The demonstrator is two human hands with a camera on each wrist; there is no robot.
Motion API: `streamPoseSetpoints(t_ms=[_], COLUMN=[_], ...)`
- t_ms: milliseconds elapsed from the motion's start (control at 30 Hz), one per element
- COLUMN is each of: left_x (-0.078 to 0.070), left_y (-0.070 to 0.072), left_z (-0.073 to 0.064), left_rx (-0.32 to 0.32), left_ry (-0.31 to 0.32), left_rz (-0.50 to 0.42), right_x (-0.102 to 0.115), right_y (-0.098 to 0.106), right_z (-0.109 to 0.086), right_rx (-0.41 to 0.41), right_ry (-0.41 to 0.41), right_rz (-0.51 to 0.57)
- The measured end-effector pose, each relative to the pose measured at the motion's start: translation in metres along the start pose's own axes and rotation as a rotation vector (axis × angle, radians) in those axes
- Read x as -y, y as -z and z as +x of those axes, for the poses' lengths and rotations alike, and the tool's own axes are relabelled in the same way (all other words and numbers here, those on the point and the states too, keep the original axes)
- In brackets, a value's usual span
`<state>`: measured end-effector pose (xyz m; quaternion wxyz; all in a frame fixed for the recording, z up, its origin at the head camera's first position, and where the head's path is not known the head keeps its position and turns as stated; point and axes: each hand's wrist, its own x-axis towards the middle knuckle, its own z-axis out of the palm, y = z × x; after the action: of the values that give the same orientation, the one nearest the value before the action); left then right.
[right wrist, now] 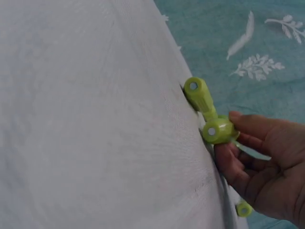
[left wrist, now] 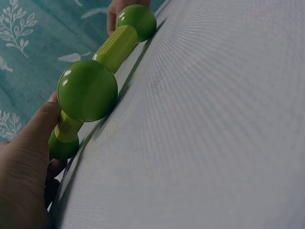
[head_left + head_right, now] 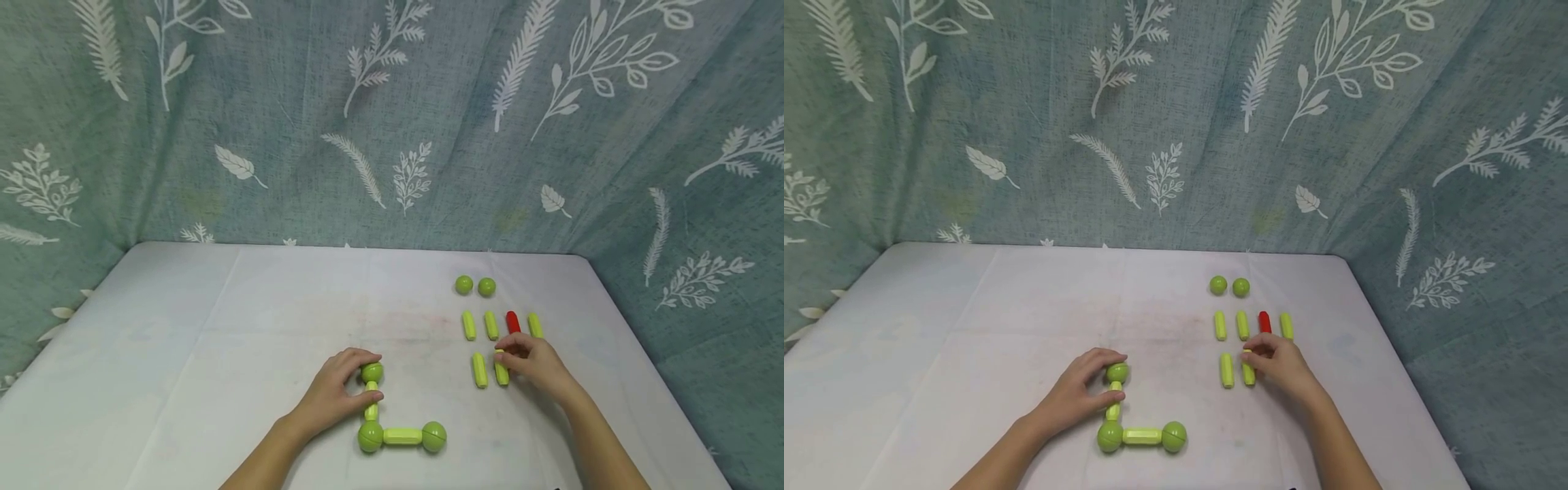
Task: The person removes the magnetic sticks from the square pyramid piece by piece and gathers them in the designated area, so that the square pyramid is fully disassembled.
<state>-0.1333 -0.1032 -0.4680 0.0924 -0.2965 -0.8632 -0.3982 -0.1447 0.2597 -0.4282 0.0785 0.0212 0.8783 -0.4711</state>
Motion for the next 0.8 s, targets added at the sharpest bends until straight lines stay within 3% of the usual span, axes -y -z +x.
streamPoseSetpoints(t_ms=[267, 367, 433, 500, 600, 700, 800], left_x=[-0.001, 0.000, 0.001, 0.002, 0.001, 0.001, -0.001], left_y=[0.000, -0.001, -0.002, -0.002, -0.003, -0.003, -0.002], left_z=[0.000, 0.000, 0.000, 0.001, 0.001, 0.001, 0.001], left_rx=[-0.012, -0.019, -0.025, -0.034, -0.045, -0.049, -0.043], left_ry=[-0.005, -0.006, -0.001, 0.015, 0.046, 0.070, 0.084], left_rz=[0.010, 0.013, 0.015, 0.017, 0.016, 0.007, 0.002], right_x=[-0.003, 0.004, 0.012, 0.021, 0.033, 0.040, 0.043], right_y=[-0.001, -0.002, -0.005, -0.011, -0.023, -0.038, -0.053], right_z=[0.003, -0.002, -0.007, -0.012, -0.020, -0.026, -0.030], right_rx=[-0.050, -0.088, -0.086, -0.023, 0.157, 0.330, 0.439], right_ry=[-0.036, 0.008, 0.097, 0.210, 0.385, 0.485, 0.518], right_rz=[-0.085, -0.137, -0.156, -0.149, -0.120, -0.093, -0.099])
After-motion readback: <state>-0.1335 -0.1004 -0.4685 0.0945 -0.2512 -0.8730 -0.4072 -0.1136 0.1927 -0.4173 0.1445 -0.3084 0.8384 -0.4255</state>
